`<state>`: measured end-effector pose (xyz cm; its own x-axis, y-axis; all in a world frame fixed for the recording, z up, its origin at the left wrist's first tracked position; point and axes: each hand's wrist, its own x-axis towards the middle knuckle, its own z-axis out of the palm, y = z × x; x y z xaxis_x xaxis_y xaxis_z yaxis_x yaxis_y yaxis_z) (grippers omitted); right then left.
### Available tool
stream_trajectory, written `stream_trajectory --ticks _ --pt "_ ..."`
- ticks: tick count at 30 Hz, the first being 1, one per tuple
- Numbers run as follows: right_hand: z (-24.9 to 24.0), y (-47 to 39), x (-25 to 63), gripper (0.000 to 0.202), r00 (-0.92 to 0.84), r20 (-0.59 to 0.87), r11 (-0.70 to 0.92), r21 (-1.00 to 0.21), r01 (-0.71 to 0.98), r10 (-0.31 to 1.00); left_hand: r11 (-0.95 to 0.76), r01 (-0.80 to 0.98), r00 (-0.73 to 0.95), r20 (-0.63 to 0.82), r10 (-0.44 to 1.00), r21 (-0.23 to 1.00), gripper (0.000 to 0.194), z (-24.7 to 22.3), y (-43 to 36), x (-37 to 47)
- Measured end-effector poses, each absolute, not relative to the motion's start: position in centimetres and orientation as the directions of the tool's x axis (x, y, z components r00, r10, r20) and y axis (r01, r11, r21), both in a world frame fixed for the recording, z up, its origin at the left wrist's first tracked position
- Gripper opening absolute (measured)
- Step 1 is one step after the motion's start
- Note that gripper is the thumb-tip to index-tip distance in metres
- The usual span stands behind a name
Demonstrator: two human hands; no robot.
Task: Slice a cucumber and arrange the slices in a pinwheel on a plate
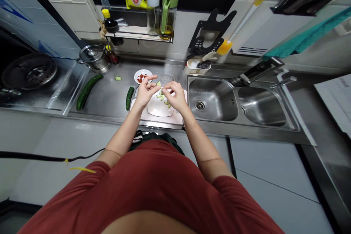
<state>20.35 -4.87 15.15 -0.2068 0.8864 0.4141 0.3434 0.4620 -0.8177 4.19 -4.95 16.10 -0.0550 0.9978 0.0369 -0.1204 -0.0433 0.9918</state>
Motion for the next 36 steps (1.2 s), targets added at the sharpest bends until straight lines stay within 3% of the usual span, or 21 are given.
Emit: stream_trajectory --ticks 13,23,31,36 --pt "15.3 -4.2 20.5 0.023 -0.216 0.326 0.378 -0.881 0.283 0.921 -0.144 -0.014 -0.039 0.143 0.989 0.990 0.052 16.0 -4.7 4.2" --pt "14.0 -3.9 20.8 0.021 -0.237 0.215 0.273 -0.930 0.247 0.947 -0.110 0.011 0.015 0.110 0.994 0.994 0.039 15.5 -4.2 4.0" --pt "8.7 -3.2 21.3 0.017 -0.322 0.031 0.131 -0.948 0.292 0.946 -0.114 0.083 0.165 0.099 0.981 0.990 0.030 10.1 -2.8 3.2" --pt "4.6 -3.1 21.4 0.018 -0.322 -0.058 0.086 -0.906 0.415 0.945 -0.004 0.105 0.200 -0.017 0.980 0.994 0.029 6.3 -2.6 3.0"
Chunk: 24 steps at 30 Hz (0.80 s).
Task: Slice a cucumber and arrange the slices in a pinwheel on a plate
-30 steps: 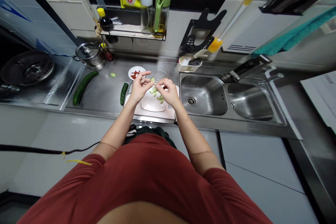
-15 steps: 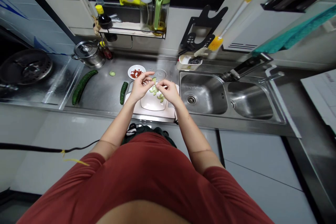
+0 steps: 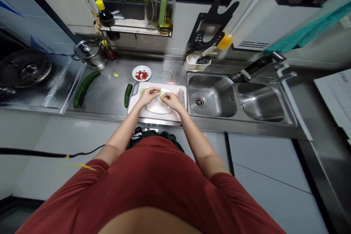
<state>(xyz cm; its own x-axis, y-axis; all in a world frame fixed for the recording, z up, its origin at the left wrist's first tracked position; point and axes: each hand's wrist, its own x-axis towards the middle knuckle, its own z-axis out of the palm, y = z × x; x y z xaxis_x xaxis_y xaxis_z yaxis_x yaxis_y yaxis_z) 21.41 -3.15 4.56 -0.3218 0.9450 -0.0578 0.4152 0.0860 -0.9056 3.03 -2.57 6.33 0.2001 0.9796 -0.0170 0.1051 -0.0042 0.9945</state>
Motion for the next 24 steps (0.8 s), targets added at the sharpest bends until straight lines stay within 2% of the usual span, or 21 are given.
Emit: stream_trajectory --ticks 10,16,24 --pt "0.1 -4.8 21.0 0.012 -0.331 -0.206 0.034 -0.803 0.595 0.921 0.164 0.210 0.203 -0.207 0.957 0.964 0.026 0.6 -3.8 2.9" --pt "-1.0 -5.4 20.5 0.012 -0.315 -0.265 0.034 -0.714 0.699 0.911 0.122 0.402 0.168 -0.204 0.964 0.907 0.021 -1.4 -4.1 2.7" --pt "-0.2 -6.4 19.9 0.016 -0.278 -0.286 0.065 -0.580 0.812 0.917 0.028 0.674 0.166 -0.188 0.968 0.738 0.022 -0.3 -4.8 3.2"
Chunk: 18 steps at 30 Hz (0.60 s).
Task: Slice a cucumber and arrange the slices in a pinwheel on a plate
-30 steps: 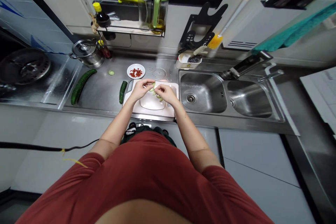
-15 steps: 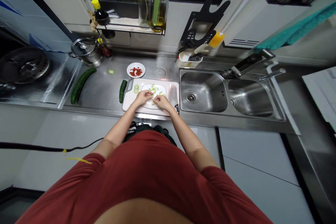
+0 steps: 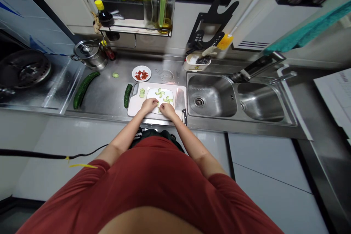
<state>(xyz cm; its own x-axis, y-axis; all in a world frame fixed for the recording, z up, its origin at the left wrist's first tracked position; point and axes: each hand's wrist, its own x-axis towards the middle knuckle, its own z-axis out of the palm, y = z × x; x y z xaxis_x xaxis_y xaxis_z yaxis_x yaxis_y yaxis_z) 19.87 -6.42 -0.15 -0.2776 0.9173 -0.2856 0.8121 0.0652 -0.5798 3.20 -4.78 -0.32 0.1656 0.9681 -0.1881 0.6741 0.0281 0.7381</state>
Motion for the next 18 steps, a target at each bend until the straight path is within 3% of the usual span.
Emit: stream_trajectory --ticks 9,18 --pt "0.1 -7.6 19.2 0.022 -0.230 -0.316 0.089 -0.404 0.911 0.920 -0.069 0.881 0.200 -0.236 0.951 0.468 0.028 1.2 -5.7 4.0" --pt "0.0 -8.4 19.2 0.024 -0.249 -0.255 0.135 -0.395 0.909 0.934 -0.184 0.893 0.272 -0.165 0.948 0.411 0.025 0.0 -6.3 3.6"
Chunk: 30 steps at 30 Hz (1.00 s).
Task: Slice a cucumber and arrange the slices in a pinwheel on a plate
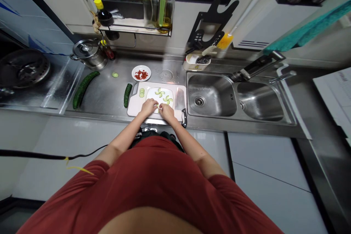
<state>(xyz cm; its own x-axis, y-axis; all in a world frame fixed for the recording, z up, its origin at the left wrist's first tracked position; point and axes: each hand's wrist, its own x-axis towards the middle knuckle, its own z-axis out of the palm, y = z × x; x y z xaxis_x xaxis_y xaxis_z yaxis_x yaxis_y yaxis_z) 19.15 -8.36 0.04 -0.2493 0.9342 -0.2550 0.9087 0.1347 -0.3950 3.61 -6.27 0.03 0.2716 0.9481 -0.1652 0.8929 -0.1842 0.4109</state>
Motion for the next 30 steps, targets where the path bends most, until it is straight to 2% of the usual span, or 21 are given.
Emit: stream_trajectory --ticks 8,30 --pt "-0.3 -9.0 18.8 0.023 -0.270 -0.206 0.190 -0.341 0.921 0.940 -0.180 0.887 0.274 -0.170 0.947 0.426 0.026 -0.1 -6.3 3.5" --pt "-0.1 -9.9 18.5 0.031 -0.279 -0.206 0.224 -0.256 0.941 0.938 -0.185 0.887 0.281 -0.176 0.943 0.424 0.025 -0.1 -6.0 3.7"
